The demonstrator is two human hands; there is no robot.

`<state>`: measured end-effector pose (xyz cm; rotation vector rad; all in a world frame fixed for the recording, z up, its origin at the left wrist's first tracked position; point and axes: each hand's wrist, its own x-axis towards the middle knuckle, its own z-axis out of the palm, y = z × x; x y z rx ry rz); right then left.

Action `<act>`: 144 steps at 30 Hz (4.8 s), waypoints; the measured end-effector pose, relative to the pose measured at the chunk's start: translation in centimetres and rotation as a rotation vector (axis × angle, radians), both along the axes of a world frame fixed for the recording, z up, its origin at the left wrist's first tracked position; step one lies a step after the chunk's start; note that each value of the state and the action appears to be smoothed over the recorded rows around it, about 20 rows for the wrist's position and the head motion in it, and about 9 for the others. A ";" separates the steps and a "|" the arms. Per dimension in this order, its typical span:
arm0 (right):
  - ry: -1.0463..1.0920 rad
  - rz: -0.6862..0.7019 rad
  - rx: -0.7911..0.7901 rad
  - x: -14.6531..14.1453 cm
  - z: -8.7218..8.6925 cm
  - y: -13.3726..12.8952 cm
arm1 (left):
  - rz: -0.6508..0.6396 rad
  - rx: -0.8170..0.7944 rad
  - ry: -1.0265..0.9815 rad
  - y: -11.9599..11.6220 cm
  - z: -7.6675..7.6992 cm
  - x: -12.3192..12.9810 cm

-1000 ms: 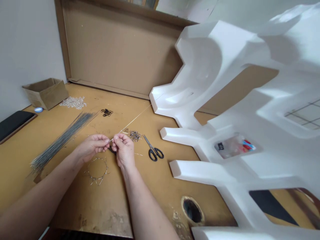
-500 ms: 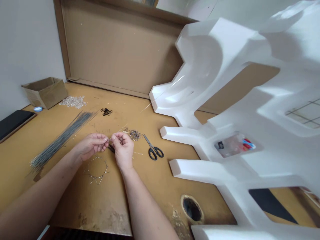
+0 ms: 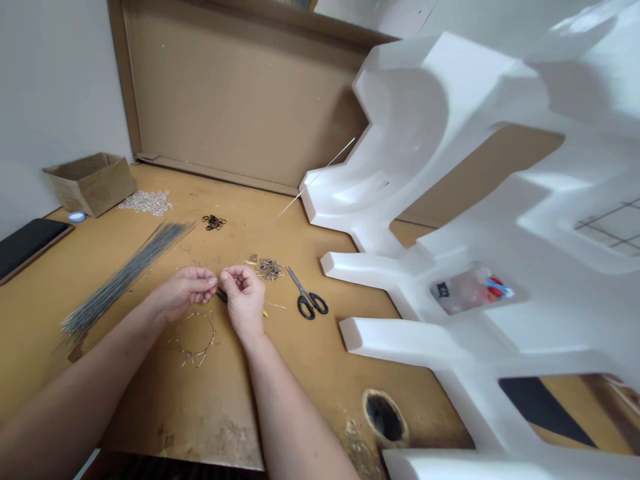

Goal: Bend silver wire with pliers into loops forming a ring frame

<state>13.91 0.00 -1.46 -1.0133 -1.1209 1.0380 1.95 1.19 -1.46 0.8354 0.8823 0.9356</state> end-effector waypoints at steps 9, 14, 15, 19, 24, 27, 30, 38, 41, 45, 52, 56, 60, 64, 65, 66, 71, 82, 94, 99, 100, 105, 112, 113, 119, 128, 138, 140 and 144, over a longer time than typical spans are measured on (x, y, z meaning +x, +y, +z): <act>0.044 0.053 -0.070 0.2 -0.1 0.4 | 0.072 0.071 0.076 -0.2 0.2 0.4; 0.195 0.122 -0.133 0.3 0.0 0.6 | 0.028 0.030 -0.063 -0.2 0.2 0.4; 0.225 0.135 -0.147 0.3 0.1 0.6 | 0.010 0.019 -0.102 -0.2 0.2 0.3; 0.306 0.170 -0.176 0.1 0.2 0.5 | -0.040 -0.018 -0.224 -0.1 0.1 0.2; 0.373 0.164 -0.168 -0.2 0.4 0.3 | -0.076 -0.028 -0.305 -0.1 -0.1 0.2; 0.413 0.153 -0.168 -0.5 0.6 0.2 | -0.094 -0.021 -0.345 -0.2 -0.1 0.3; 0.431 0.147 -0.176 -0.6 0.5 0.1 | -0.082 -0.029 -0.378 -0.3 0.0 0.5; 0.413 0.153 -0.194 -0.7 0.1 0.0 | -0.044 -0.016 -0.344 -0.3 -0.2 0.7; 0.383 0.153 -0.186 -0.7 0.2 0.1 | -0.053 0.003 -0.286 -0.3 -0.1 0.4; 0.325 0.130 -0.160 -0.6 0.2 0.0 | -0.068 0.008 -0.225 -0.2 0.4 -0.1; 0.233 0.100 -0.148 -0.8 0.3 -0.2 | -0.025 0.010 -0.070 -0.3 0.7 -0.4; 0.190 0.080 -0.127 -0.8 0.5 -0.3 | 0.026 0.026 -0.025 -0.4 0.7 -0.2; 0.200 0.010 -0.114 -0.3 0.8 0.0 | 0.072 0.040 0.054 -0.4 0.6 0.0; 0.199 -0.050 -0.104 0.6 1.2 0.5 | 0.097 0.041 0.115 -0.5 0.7 0.3; 0.196 -0.056 -0.100 0.7 1.3 0.5 | 0.099 0.038 0.125 -0.5 0.8 0.3; 0.192 -0.062 -0.099 0.8 1.3 0.6 | 0.099 0.036 0.133 -0.6 0.9 0.3; 0.154 -0.073 -0.099 1.1 1.3 0.7 | 0.060 0.032 0.164 -0.5 0.6 0.3; 0.101 0.030 -0.107 0.4 1.0 0.4 | 0.025 0.066 0.068 -0.4 0.5 0.3; 0.180 0.106 -0.175 0.1 0.2 0.6 | 0.033 -0.036 -0.031 -0.3 -0.3 0.5; 0.215 0.111 -0.188 0.0 0.2 0.5 | 0.039 -0.022 -0.024 -0.3 -0.1 0.5; 0.220 0.109 -0.193 -0.1 0.1 0.4 | 0.044 -0.018 -0.024 -0.3 -0.1 0.5; 0.217 0.097 -0.207 -0.3 0.3 0.3 | 0.066 -0.018 -0.004 -0.3 0.1 0.5; -0.242 0.107 -0.136 1.9 1.5 0.9 | 0.123 -0.051 0.025 -0.3 0.5 0.6; -0.429 0.136 -0.143 2.4 1.7 0.9 | 0.136 -0.055 0.022 -0.2 0.5 0.6; -1.357 0.218 -0.269 3.5 3.5 -0.5 | 0.215 -0.096 0.005 0.1 0.4 0.3; -1.625 0.336 -0.286 3.1 2.9 -1.8 | 0.232 -0.089 -0.023 0.0 0.4 0.2; -1.407 0.306 -0.243 4.2 1.6 -1.2 | 0.265 -0.030 0.057 0.2 0.2 0.0; -1.221 0.252 -0.251 4.7 1.3 -1.0 | 0.271 -0.021 0.067 0.2 0.3 0.0; -0.573 0.221 -0.363 5.6 0.8 -0.9 | 0.286 -0.027 0.090 0.2 0.5 -0.1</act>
